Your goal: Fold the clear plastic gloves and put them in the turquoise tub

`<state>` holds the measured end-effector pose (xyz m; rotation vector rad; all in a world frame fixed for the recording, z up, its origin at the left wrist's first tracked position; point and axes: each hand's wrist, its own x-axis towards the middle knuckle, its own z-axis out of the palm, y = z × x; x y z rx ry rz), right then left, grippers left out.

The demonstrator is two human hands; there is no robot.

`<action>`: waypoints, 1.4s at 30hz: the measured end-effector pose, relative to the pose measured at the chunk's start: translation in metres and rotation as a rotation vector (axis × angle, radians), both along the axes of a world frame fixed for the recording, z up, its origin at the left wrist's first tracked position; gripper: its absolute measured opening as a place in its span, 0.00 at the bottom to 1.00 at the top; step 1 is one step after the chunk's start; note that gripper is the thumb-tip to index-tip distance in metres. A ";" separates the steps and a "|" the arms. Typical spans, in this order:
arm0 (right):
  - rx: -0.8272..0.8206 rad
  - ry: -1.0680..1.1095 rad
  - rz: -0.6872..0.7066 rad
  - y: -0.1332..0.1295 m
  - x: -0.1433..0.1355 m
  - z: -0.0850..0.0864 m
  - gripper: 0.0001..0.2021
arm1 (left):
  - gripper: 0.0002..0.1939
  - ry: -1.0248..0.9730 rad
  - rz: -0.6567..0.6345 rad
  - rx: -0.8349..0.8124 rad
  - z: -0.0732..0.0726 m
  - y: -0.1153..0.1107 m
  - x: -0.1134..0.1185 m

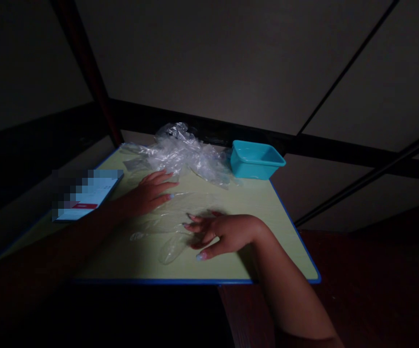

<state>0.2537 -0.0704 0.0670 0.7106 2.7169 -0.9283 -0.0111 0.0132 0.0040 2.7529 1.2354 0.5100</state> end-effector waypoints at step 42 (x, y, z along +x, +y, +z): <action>0.077 0.322 -0.323 0.013 -0.019 -0.029 0.08 | 0.13 -0.605 0.288 0.091 0.013 0.005 0.002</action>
